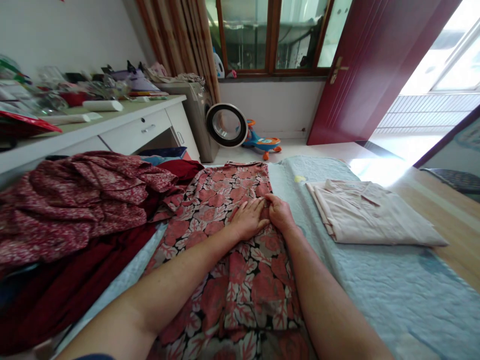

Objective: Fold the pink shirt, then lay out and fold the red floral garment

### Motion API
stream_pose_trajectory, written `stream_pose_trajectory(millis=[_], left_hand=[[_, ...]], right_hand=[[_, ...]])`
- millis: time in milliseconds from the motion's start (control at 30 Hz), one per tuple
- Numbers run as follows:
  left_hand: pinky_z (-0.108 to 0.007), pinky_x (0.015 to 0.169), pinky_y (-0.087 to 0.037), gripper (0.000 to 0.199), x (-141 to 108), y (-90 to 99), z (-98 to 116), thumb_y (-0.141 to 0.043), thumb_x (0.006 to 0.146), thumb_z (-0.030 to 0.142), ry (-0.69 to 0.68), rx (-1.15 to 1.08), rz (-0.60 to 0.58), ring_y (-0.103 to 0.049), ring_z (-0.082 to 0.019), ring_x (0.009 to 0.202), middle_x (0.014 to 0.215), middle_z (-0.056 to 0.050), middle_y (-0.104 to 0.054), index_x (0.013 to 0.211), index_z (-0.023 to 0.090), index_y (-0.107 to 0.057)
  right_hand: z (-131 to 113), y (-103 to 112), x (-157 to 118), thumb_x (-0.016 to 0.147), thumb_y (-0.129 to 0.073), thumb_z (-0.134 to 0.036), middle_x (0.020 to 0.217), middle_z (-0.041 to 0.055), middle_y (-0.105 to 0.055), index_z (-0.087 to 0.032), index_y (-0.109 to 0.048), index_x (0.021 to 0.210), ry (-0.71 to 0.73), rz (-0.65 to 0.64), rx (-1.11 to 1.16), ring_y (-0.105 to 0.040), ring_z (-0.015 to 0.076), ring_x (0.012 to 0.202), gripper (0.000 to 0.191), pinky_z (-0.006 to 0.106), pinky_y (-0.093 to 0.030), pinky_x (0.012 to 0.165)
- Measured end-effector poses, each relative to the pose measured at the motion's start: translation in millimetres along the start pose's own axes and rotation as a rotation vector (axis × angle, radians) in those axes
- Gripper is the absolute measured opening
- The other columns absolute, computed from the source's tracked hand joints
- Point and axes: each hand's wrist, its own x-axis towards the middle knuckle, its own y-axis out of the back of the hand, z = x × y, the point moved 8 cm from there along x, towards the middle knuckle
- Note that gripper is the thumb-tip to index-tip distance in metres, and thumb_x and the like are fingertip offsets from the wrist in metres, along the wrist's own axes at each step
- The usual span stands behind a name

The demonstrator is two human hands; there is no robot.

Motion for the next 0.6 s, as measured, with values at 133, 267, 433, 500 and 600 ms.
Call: stream_pose_trajectory(millis=[133,267,433,500,600], left_hand=[[-0.047,0.120,-0.021,0.073,-14,3.8,-5,-0.040,0.095,0.055,0.042,0.004,-0.021,-0.022,-0.027,0.149,0.160,-0.013,-0.028,0.153,0.014,-0.026],[-0.047,0.120,-0.020,0.073,-42,9.2,-12,-0.038,0.096,0.057,0.091,0.032,-0.053,-0.021,-0.027,0.149,0.160,-0.015,-0.027,0.153,0.013,-0.027],[-0.050,0.118,-0.024,0.071,-78,13.0,-11,-0.041,0.094,0.060,0.108,0.089,-0.052,-0.022,-0.030,0.149,0.161,-0.014,-0.025,0.152,0.020,-0.033],[-0.052,0.118,-0.023,0.069,-91,13.1,-4,-0.041,0.093,0.061,0.070,0.115,-0.025,-0.022,-0.029,0.149,0.161,-0.012,-0.027,0.150,0.023,-0.037],[-0.051,0.120,-0.019,0.065,-112,11.9,15,-0.040,0.095,0.059,-0.029,0.131,-0.006,-0.025,-0.027,0.148,0.159,-0.010,-0.031,0.147,0.021,-0.040]], right_hand=[[-4,2,-1,0.082,-0.045,-0.012,0.118,0.0067,-0.070,-0.021,-0.069,0.113,-0.005,-0.052,-0.148,-0.062,0.0188,0.110,0.040,0.031,-0.044,0.101],[-11,3,-5,0.083,-0.047,-0.013,0.126,0.0042,-0.067,-0.023,-0.070,0.112,-0.019,-0.112,-0.240,-0.057,0.0203,0.117,0.038,0.033,-0.038,0.104],[-15,8,-9,0.083,-0.050,-0.016,0.131,0.0017,-0.064,-0.026,-0.070,0.114,-0.041,-0.101,-0.345,-0.052,0.0226,0.120,0.038,0.036,-0.034,0.104],[-14,8,-9,0.084,-0.050,-0.018,0.133,0.0011,-0.063,-0.027,-0.069,0.115,-0.053,-0.103,-0.374,-0.051,0.0230,0.121,0.038,0.036,-0.034,0.104],[-10,7,-9,0.085,-0.049,-0.019,0.135,0.0010,-0.061,-0.028,-0.069,0.116,-0.070,-0.105,-0.400,-0.049,0.0247,0.122,0.038,0.038,-0.033,0.104]])
